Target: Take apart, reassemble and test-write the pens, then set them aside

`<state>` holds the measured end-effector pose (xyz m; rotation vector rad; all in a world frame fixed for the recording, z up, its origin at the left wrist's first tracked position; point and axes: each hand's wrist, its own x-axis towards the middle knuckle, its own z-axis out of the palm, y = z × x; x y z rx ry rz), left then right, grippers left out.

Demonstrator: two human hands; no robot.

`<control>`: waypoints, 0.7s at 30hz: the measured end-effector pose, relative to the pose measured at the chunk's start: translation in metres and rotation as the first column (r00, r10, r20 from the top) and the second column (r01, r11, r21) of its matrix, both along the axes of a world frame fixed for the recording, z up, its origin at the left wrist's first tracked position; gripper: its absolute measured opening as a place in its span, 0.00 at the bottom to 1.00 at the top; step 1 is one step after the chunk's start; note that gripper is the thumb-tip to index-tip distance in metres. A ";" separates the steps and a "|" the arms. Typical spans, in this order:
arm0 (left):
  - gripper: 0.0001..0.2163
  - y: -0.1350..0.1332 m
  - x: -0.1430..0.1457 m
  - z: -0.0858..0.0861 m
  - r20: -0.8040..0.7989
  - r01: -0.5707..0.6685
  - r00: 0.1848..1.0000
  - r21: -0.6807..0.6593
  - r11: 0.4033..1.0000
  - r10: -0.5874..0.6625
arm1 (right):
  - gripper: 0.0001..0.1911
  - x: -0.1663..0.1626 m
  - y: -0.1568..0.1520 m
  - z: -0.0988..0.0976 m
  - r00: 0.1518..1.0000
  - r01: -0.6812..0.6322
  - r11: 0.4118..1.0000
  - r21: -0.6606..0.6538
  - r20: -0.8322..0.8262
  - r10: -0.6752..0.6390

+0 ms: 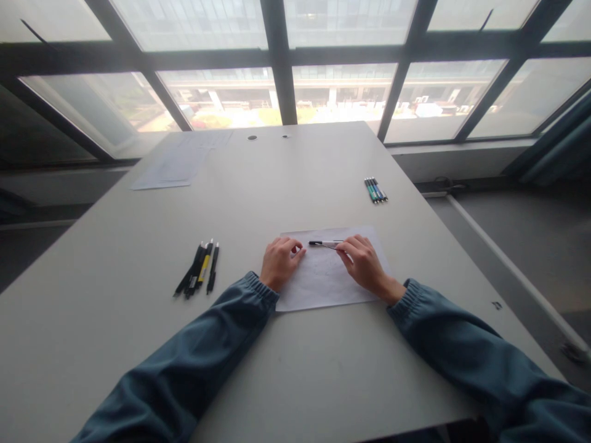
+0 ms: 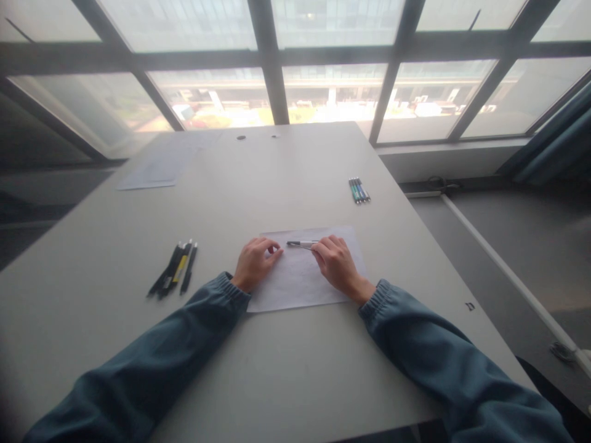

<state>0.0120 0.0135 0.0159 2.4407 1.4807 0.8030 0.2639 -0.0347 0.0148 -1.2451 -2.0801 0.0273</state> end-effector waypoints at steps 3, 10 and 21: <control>0.03 0.001 0.000 -0.001 0.119 0.026 0.992 0.041 0.999 -0.031 | 0.09 0.000 0.000 0.000 1.000 0.001 1.000 0.001 0.000 -0.001; 0.03 -0.004 0.005 0.001 0.378 0.090 0.917 0.112 0.990 -0.126 | 0.09 0.000 0.000 0.000 1.000 -0.006 1.000 0.005 -0.009 0.006; 0.03 -0.008 0.008 0.008 0.385 0.192 0.896 0.113 0.975 -0.221 | 0.09 0.000 0.000 -0.001 0.998 -0.060 0.998 -0.014 -0.004 0.060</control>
